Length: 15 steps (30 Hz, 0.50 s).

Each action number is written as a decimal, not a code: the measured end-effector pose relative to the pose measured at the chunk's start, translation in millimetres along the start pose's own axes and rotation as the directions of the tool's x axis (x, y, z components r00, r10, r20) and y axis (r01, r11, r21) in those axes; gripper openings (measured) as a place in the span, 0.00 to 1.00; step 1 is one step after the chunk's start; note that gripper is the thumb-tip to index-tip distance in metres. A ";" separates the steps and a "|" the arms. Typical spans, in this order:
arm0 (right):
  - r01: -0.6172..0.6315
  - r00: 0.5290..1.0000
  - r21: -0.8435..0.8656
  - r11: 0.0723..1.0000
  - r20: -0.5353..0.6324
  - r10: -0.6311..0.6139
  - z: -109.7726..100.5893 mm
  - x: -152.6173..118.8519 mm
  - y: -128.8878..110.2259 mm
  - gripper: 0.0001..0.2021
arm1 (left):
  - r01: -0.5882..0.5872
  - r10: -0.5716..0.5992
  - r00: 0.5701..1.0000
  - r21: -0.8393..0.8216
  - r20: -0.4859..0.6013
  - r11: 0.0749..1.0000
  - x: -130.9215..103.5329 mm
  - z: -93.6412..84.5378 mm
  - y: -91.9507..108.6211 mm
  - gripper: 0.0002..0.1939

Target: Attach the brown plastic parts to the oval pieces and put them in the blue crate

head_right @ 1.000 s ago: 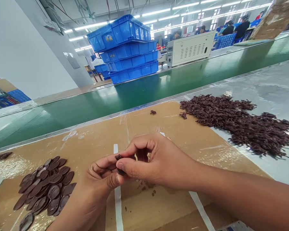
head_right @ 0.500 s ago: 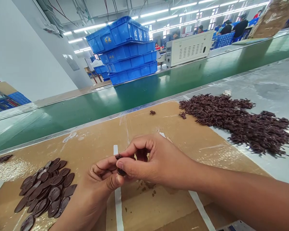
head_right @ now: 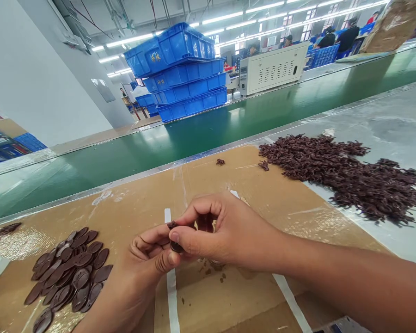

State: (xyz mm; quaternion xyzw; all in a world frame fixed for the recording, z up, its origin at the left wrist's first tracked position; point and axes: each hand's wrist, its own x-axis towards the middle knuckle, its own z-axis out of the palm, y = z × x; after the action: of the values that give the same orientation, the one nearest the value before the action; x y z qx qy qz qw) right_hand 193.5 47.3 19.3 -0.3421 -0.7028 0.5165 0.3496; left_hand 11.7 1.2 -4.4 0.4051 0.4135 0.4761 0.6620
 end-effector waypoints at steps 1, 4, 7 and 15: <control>0.006 1.000 0.002 1.000 -0.007 -0.006 0.3 0.1 -0.1 0.10 | 0.002 -0.002 1.000 0.002 -0.001 1.000 -0.1 -0.1 0.1 0.14; 0.014 1.000 0.013 1.000 -0.010 -0.014 1.0 0.5 -0.1 0.09 | 0.005 -0.005 1.000 0.003 0.001 1.000 -0.5 -0.5 0.2 0.15; 0.017 1.000 0.025 1.000 -0.006 -0.017 1.3 0.9 0.1 0.09 | 0.000 0.000 1.000 -0.012 0.020 1.000 -0.7 -0.4 0.2 0.14; 0.042 0.999 0.024 0.999 0.008 -0.042 0.5 1.0 0.4 0.09 | 0.000 0.000 1.000 -0.007 0.011 1.000 0.4 0.7 0.3 0.14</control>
State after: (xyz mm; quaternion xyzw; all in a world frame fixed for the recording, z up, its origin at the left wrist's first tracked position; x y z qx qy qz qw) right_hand 192.6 48.0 18.9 -0.3207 -0.7052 0.5189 0.3614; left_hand 12.3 1.6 -4.0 0.4054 0.4081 0.4754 0.6657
